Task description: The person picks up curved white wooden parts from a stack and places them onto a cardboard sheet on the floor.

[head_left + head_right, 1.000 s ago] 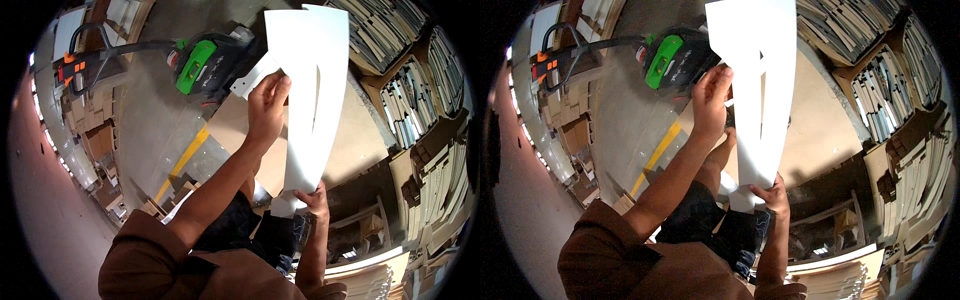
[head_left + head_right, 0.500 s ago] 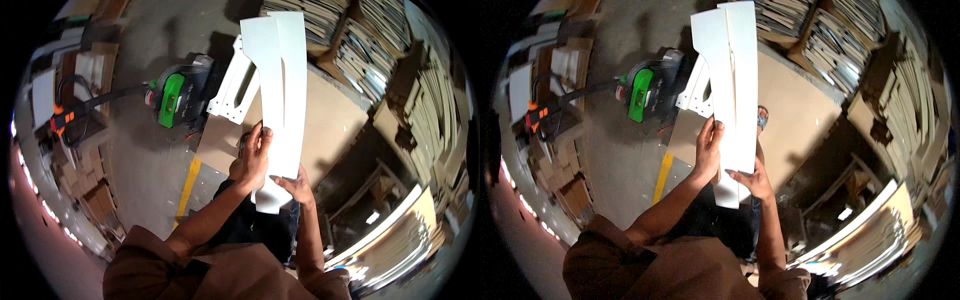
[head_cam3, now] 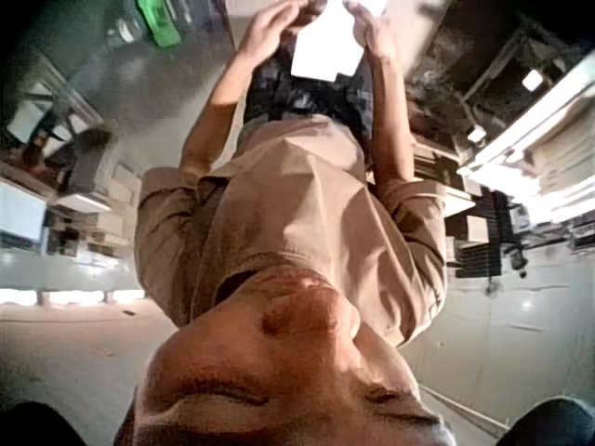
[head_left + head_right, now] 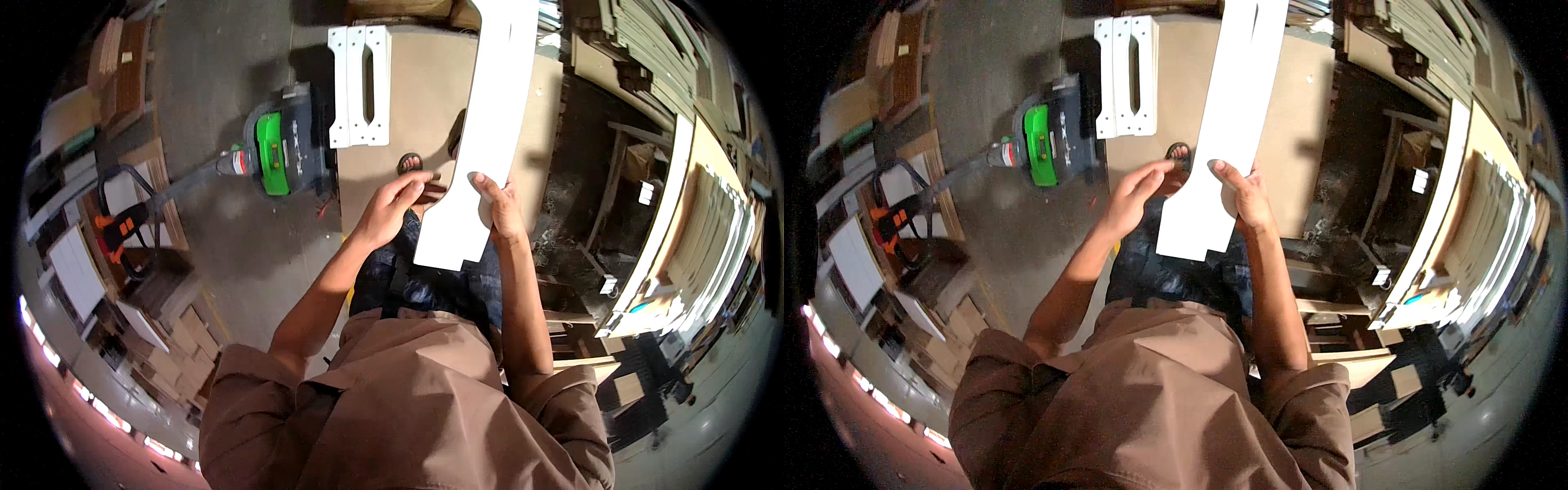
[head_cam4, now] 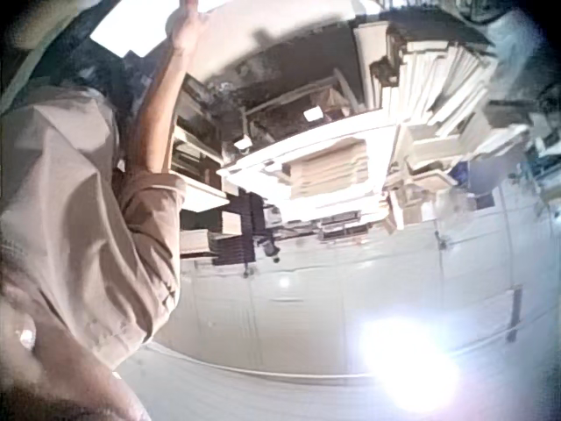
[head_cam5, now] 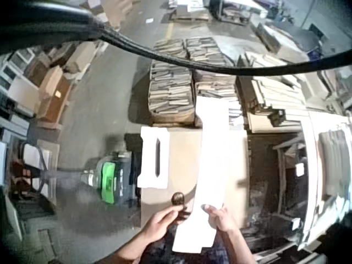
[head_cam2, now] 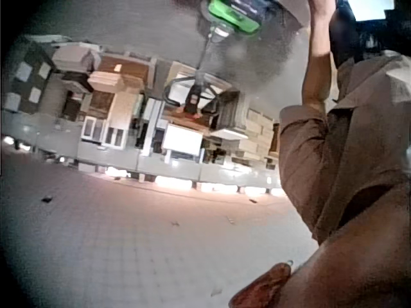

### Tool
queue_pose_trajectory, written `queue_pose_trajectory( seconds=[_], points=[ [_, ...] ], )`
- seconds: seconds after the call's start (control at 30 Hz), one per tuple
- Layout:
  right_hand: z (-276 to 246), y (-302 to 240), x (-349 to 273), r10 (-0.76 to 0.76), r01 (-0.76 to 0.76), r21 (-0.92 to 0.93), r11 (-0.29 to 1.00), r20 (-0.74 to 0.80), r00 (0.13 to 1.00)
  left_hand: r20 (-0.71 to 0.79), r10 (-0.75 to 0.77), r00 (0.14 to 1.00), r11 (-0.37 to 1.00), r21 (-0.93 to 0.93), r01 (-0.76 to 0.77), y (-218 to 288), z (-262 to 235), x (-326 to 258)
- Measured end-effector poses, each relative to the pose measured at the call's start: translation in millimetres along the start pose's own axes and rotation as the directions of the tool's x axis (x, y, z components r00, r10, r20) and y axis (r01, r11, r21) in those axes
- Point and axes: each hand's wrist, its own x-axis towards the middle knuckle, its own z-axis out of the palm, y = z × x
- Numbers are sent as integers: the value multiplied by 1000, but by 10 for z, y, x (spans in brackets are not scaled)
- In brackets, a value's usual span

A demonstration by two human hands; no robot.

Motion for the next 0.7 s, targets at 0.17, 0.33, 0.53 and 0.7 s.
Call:
queue_pose_trajectory(
  seconds=[0.17, 0.33, 0.53, 0.7],
  points=[
    [-56, -140, -631, -88, 96, 50, 994, -133, 987, 125, -42, 991, 998, 52, 36, 136, 144, -596],
    [-399, -545, -1432, -185, 196, 63, 979, -152, 971, 312, 53, 949, 998, -46, -40, 494, 766, -830],
    [-804, -396, -2002, -278, 349, 221, 911, -296, 914, 425, 32, 904, 960, 237, -146, 699, 1262, -983],
    [-1393, -346, -2698, -419, 532, 184, 826, -431, 799, 518, 42, 854, 933, 285, -219, 665, 2073, -1022]
  ],
)
